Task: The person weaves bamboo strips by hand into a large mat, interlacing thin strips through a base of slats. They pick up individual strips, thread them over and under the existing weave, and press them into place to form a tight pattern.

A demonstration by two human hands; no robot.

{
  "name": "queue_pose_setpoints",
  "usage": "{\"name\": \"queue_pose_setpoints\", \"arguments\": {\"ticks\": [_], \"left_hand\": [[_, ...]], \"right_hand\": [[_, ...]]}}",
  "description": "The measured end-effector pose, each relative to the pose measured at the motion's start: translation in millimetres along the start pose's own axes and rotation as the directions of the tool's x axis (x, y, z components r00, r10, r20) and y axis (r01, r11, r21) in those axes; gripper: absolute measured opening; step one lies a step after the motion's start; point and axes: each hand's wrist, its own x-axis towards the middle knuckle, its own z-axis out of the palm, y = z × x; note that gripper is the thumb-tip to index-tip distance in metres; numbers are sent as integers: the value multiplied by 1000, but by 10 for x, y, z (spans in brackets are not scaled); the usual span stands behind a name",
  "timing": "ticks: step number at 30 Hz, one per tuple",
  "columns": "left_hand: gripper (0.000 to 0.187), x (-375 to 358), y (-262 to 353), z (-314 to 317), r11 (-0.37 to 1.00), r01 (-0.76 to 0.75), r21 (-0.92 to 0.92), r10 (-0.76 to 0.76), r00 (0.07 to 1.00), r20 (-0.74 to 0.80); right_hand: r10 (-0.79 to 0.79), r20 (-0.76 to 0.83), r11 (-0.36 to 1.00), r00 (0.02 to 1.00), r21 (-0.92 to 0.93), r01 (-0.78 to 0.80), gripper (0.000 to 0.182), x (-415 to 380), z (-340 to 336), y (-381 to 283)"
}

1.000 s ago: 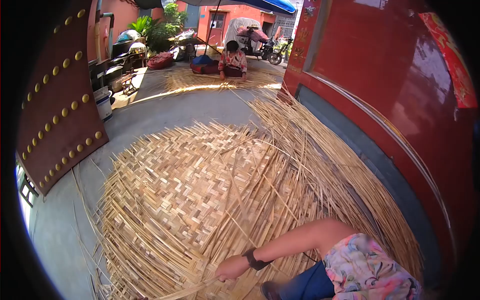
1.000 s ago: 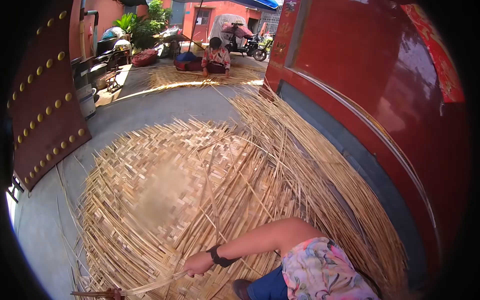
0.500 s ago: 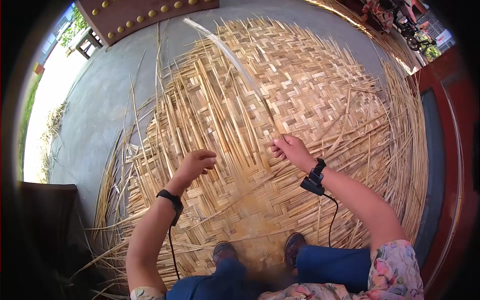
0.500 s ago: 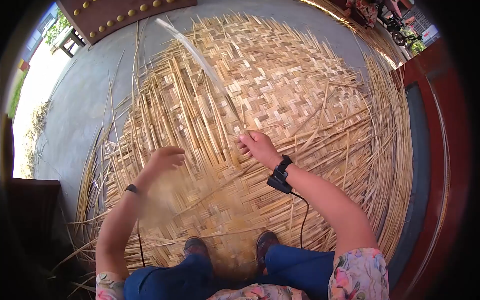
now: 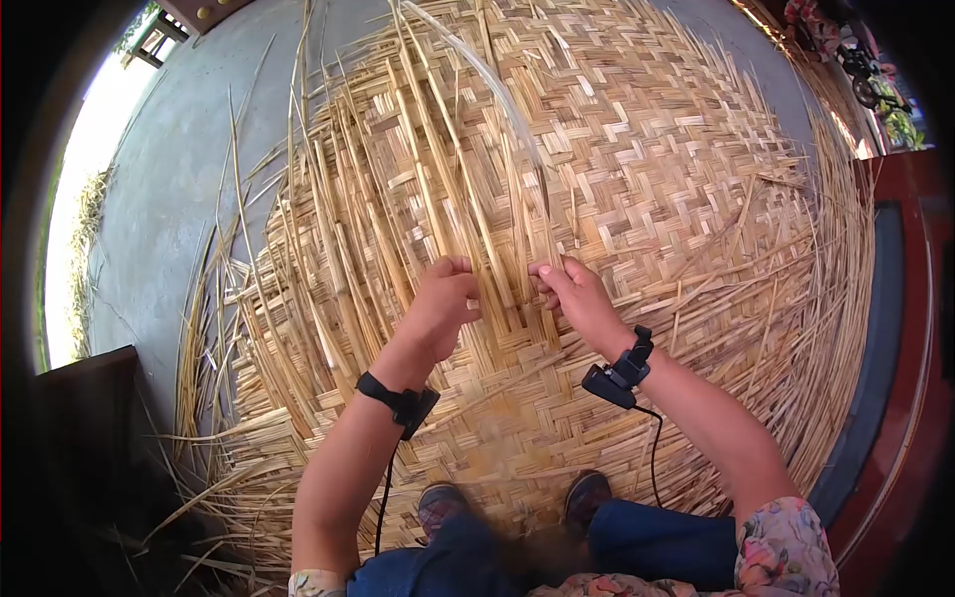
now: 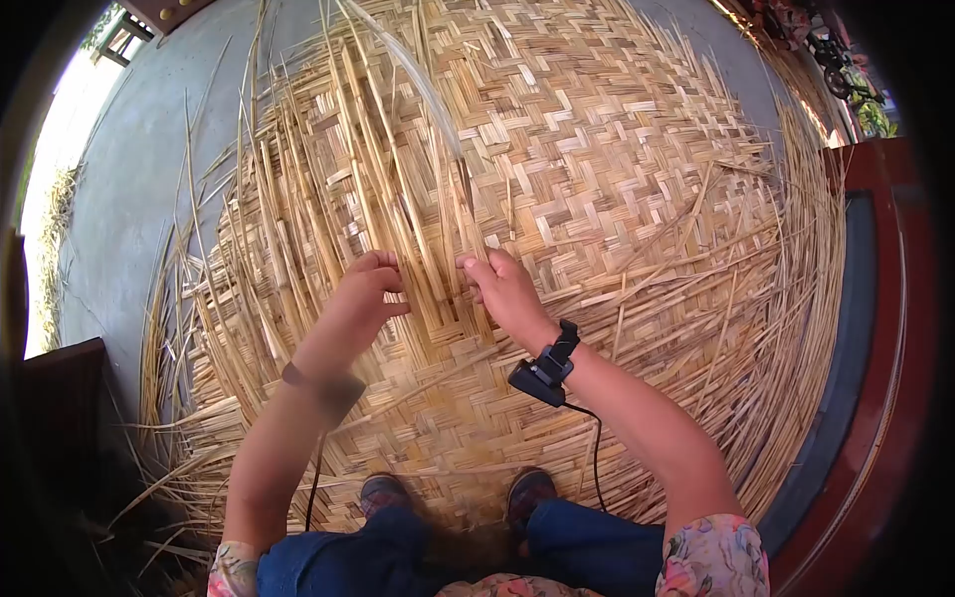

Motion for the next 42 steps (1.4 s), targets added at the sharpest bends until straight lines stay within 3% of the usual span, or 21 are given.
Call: {"name": "queue_pose_setpoints", "arguments": {"ticks": [4,7,10,13,16,19,23,24,27,28,30,33,34,37,38,41,42], "left_hand": [[65,-155,127,170,999,-1,32,2,1000,-24],[55,71,108,83,997,68,-33,-66,996,56],[47,143,83,89,985,34,172,-35,999,6],[40,190,65,-31,953,-17,304,12,1000,17],[28,183,-32,-76,993,-120,-7,120,992,39],[28,-43,120,49,997,-75,12,74,994,78],[25,110,61,-87,967,-125,220,117,992,48],[25,188,-22,-128,972,-162,169,167,986,-14],[34,347,-148,-302,956,-263,-131,264,964,-10],[37,322,-125,-349,940,-169,-298,200,976,80],[40,289,-77,-287,954,-130,-269,147,988,42],[42,280,29,-187,983,-114,-146,123,991,60],[43,281,80,-171,989,-116,-89,123,989,81],[54,222,265,-192,976,-217,-27,219,966,138],[61,208,341,-232,972,-234,8,232,966,116],[55,-135,323,-421,812,-433,392,524,836,-162],[51,-242,212,-562,722,-513,464,614,785,-87]], "right_hand": [[-54,-36,986,998,155,59,29,-33,11,159],[-21,37,996,999,82,18,25,17,74,243],[53,37,968,998,242,-61,26,59,72,192],[196,64,940,978,271,-206,26,31,46,75],[215,15,940,976,268,-212,26,30,97,25],[216,263,973,940,17,-228,24,133,107,-88],[222,296,975,929,-70,-210,30,242,108,-243],[193,234,980,953,-94,-175,31,263,142,-155],[174,185,973,967,-184,-140,27,271,159,-89],[166,192,981,967,-134,-142,25,270,169,-73],[145,203,989,968,-40,-140,22,269,170,-78],[174,394,973,903,-212,-95,26,380,82,-247],[289,491,904,822,-423,-65,33,412,76,-494],[389,668,707,635,-658,259,39,657,63,-656],[415,657,841,629,-541,10,32,681,40,-600],[307,578,914,756,-399,-67,28,655,-73,-396],[257,548,918,796,-396,-24,21,520,-89,-579]]}}
